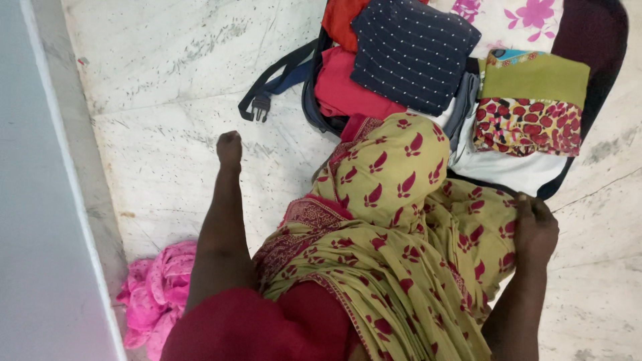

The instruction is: The person folds a green patterned cloth and a dark blue polka-dot cloth by hand and places them into an open suitcase containing other items.

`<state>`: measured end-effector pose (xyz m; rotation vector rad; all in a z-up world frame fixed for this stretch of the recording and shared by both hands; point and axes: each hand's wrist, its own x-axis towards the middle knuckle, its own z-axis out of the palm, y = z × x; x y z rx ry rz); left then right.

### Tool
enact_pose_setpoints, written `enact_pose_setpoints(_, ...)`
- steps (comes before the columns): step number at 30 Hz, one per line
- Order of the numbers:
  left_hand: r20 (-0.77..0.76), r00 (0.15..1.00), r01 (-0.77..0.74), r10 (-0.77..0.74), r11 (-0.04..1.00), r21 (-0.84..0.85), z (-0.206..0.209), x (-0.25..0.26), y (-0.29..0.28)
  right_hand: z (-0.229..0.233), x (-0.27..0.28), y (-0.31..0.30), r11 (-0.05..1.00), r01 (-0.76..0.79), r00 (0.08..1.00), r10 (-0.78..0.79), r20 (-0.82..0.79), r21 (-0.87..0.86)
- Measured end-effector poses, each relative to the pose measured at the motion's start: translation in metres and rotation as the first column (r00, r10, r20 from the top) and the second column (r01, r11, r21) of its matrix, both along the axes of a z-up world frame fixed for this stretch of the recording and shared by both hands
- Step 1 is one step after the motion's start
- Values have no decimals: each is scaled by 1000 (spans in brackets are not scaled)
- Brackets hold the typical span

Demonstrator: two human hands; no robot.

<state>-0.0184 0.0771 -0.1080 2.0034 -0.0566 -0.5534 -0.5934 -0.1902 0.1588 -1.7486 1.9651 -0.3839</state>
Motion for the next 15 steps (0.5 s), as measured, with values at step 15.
enact_pose_setpoints(15,500,808,462,-310,861,-213,-22,-112,-286,19,-34,15,984,172,983,-168,-75,48)
